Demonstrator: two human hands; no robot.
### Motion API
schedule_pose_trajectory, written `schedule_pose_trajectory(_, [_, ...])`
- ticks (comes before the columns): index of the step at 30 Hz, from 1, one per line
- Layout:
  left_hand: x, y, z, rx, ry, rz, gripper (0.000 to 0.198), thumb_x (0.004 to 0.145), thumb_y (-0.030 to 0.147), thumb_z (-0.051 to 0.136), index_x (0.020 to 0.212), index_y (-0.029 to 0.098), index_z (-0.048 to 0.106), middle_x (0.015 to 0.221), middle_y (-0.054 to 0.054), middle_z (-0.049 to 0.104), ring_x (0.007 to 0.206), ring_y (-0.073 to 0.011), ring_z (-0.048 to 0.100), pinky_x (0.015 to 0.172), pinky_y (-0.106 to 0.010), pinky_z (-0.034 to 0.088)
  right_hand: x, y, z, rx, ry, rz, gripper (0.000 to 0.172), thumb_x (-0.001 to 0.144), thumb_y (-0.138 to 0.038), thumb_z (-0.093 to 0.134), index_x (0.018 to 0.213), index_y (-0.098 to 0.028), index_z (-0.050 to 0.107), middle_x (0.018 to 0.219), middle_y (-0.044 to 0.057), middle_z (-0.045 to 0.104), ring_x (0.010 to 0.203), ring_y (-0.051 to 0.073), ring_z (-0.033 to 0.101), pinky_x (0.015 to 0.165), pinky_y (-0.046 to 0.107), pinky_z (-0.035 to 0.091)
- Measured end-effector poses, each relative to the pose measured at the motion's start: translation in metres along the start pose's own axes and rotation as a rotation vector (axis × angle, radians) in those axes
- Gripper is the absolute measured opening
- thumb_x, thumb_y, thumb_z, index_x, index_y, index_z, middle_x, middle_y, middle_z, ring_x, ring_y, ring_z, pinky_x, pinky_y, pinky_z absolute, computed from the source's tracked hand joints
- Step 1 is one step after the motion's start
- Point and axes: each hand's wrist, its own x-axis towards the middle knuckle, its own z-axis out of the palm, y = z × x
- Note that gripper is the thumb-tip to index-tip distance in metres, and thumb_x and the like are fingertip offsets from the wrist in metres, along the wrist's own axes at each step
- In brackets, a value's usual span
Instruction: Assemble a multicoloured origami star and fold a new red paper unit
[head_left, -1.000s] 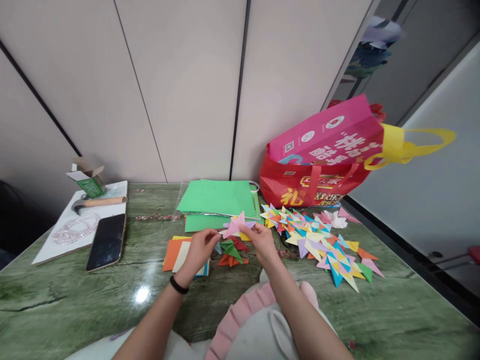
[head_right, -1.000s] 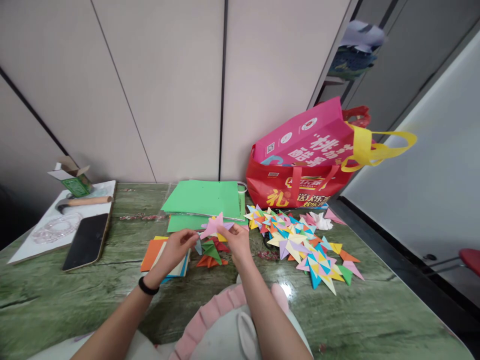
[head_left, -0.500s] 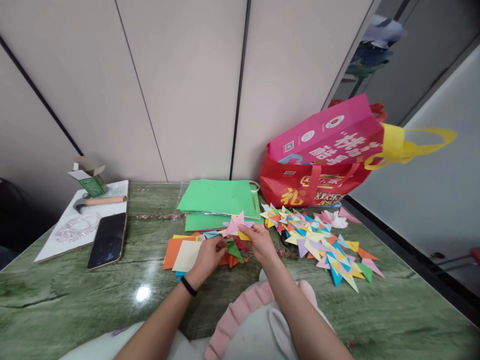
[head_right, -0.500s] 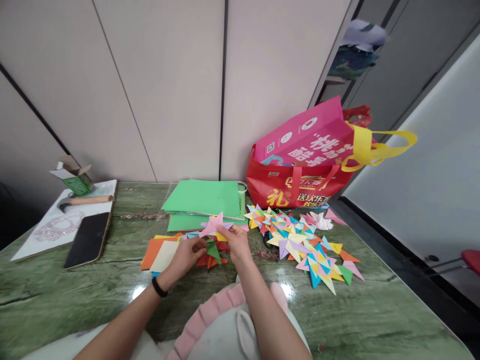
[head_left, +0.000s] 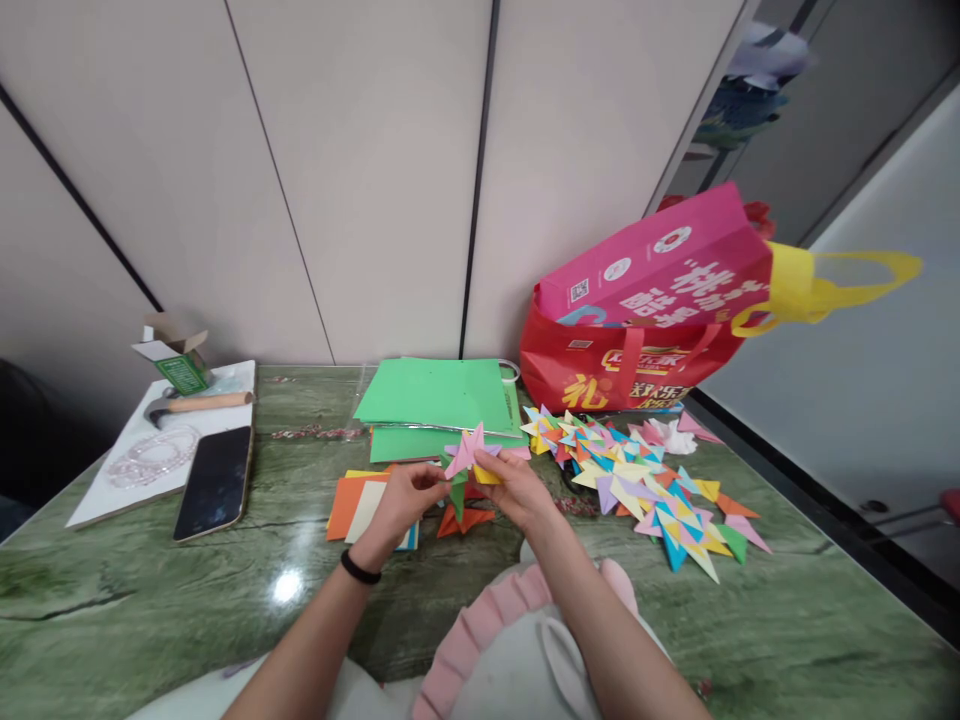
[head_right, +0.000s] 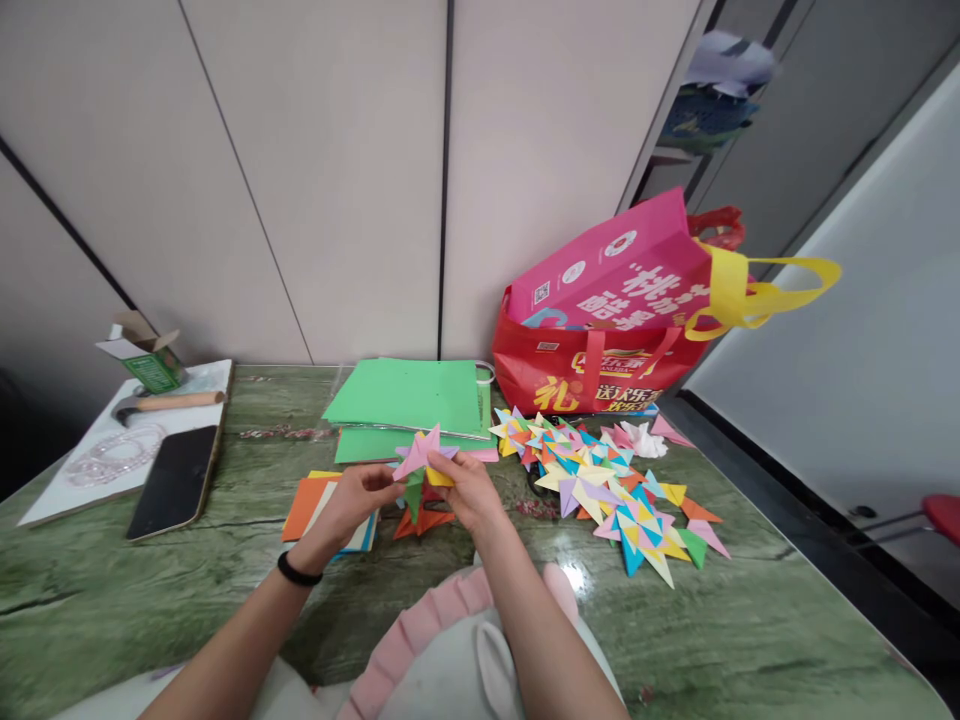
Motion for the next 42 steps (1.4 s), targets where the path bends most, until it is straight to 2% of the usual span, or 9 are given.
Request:
schedule_pose_trajectory(6, [0.0,0.0,0.001,0.049,0.016,0.011,0.024,0.057,0.034,0.071,0.062,0.011,0.067,0.058,-0.002,0.063,0.054,-0.0126,0.054,0.053,-0.022,0.04,-0.001,0.003,0.003,-0.034,-0.043,0.008,0.029,0.048,-0.027,0.081,0.066,-0.015,0.061,0.064,0.0,0.067,0.06,0.015,0.061,0.053,0.025,0.045])
schedule_pose_trajectory(13, [0.002,0.001,-0.002,-0.053,0.213,-0.014,0.026,0.054,0.033,0.072,0.055,0.012,0.058,0.048,0.002,0.054,0.043,-0.0089,0.049,0.043,-0.019,0.039,-0.001,0.005,0.001,-0.055,-0.069,0.012,0.031,0.048,-0.028,0.081,0.071,-0.015,0.064,0.069,0.001,0.068,0.058,0.013,0.06,0.055,0.024,0.046])
schedule_pose_trajectory(16, [0.006,-0.001,-0.009,-0.098,0.318,0.017,0.03,0.048,0.028,0.076,0.067,0.012,0.059,0.061,0.001,0.058,0.048,-0.0089,0.052,0.045,-0.019,0.042,-0.001,0.006,0.001,-0.087,-0.05,-0.009,0.033,0.046,-0.03,0.081,0.07,-0.015,0.065,0.067,0.0,0.067,0.055,0.012,0.059,0.055,0.025,0.046])
schedule_pose_trajectory(18, [0.007,0.001,-0.016,-0.095,0.39,0.068,0.045,0.046,0.026,0.078,0.086,0.013,0.061,0.076,-0.002,0.06,0.056,-0.0101,0.055,0.047,-0.019,0.044,-0.001,0.007,0.001,-0.122,-0.029,-0.048,0.033,0.045,-0.032,0.081,0.068,-0.015,0.065,0.064,0.0,0.067,0.054,0.013,0.059,0.054,0.026,0.046])
schedule_pose_trajectory(21, [0.006,0.008,-0.025,-0.128,0.363,0.094,0.066,0.051,0.027,0.076,0.113,0.017,0.054,0.088,-0.005,0.06,0.062,-0.0115,0.058,0.052,-0.021,0.047,0.0,0.009,0.002,-0.199,0.025,-0.177,0.035,0.043,-0.034,0.081,0.067,-0.016,0.065,0.064,0.001,0.067,0.057,0.015,0.059,0.057,0.028,0.046])
schedule_pose_trajectory(24, [0.001,0.016,-0.029,-0.132,0.317,0.103,0.062,0.053,0.026,0.075,0.111,0.015,0.057,0.077,-0.002,0.057,0.063,-0.0121,0.058,0.051,-0.021,0.046,0.002,0.01,0.001,-0.267,0.072,-0.299,0.035,0.044,-0.039,0.08,0.066,-0.016,0.063,0.064,0.001,0.067,0.06,0.016,0.059,0.061,0.029,0.047])
schedule_pose_trajectory(28, [-0.004,0.021,-0.026,-0.155,0.25,0.135,0.062,0.056,0.025,0.074,0.115,0.018,0.055,0.074,0.001,0.054,0.059,-0.01,0.055,0.052,-0.021,0.047,0.003,0.011,0.0,-0.326,0.079,-0.344,0.032,0.049,-0.041,0.077,0.063,-0.016,0.061,0.063,0.001,0.065,0.059,0.015,0.057,0.061,0.029,0.045])
schedule_pose_trajectory(34, [-0.005,0.019,-0.018,-0.161,0.118,0.091,0.027,0.061,0.028,0.071,0.081,0.014,0.062,0.073,-0.003,0.061,0.067,-0.0141,0.058,0.057,-0.024,0.05,-0.001,0.011,0.003,-0.387,0.062,-0.388,0.028,0.055,-0.04,0.074,0.064,-0.017,0.062,0.064,0.001,0.065,0.062,0.016,0.057,0.062,0.028,0.044])
schedule_pose_trajectory(42, [-0.004,0.017,-0.015,-0.071,0.092,0.028,0.029,0.053,0.031,0.075,0.051,0.015,0.051,0.047,0.005,0.048,0.046,-0.0087,0.048,0.046,-0.023,0.048,-0.001,0.011,0.005,-0.447,0.049,-0.434,0.027,0.058,-0.04,0.072,0.068,-0.018,0.062,0.067,0.001,0.064,0.065,0.016,0.057,0.063,0.029,0.045])
